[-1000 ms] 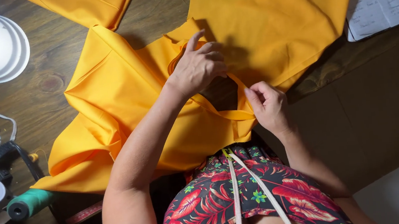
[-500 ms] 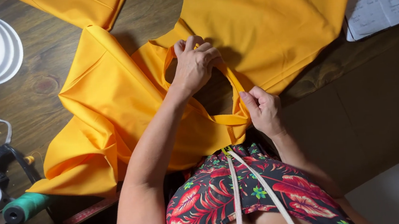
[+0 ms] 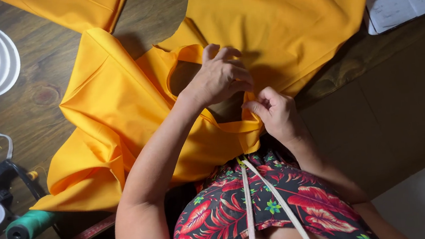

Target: The person aligns a yellow fabric strip along the neckline of a yellow garment and secures it in place using straight pins. They work their way around the curved edge, folding the fabric and inserting pins to hold the layers together.

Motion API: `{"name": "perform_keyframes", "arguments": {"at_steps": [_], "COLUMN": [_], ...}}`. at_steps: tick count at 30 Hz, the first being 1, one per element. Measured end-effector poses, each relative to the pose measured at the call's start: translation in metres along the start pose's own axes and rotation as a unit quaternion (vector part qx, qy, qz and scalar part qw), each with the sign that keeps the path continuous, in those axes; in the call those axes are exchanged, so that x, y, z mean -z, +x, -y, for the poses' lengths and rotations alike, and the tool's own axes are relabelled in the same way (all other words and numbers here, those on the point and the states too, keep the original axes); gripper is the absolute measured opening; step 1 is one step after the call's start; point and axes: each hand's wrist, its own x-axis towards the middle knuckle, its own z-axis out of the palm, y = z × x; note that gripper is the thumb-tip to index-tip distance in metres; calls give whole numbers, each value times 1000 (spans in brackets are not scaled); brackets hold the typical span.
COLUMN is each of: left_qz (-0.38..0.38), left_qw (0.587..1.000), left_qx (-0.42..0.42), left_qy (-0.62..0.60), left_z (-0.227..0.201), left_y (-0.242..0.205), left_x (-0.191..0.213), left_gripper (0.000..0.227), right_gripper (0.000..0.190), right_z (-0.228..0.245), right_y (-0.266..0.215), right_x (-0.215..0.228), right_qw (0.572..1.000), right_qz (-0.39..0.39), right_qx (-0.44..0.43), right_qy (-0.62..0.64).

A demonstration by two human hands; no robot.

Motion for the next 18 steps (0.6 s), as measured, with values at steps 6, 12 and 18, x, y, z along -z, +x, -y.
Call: {"name": "perform_keyframes", "arguments": {"at_steps": [6, 12, 18], "left_qz": [-4, -84, -89], "left_qw": [1000, 994, 993], "left_qx": [22, 62, 41], "left_qy": [-11, 29, 60], "left_z": [8, 6, 8], "left_y": [-2, -1, -6], "left_x": [-11, -34, -34], "left_gripper": [19, 11, 11], "right_gripper": [43, 47, 53], "right_z": [4, -17, -8], "right_y": [-18, -26, -30], "right_x": [11, -13, -19], "right_qw": [997, 999, 998], "right_qz": [53, 9, 19], "right_qx": [-53, -44, -57], "right_qy": [-1, 25, 10]}}
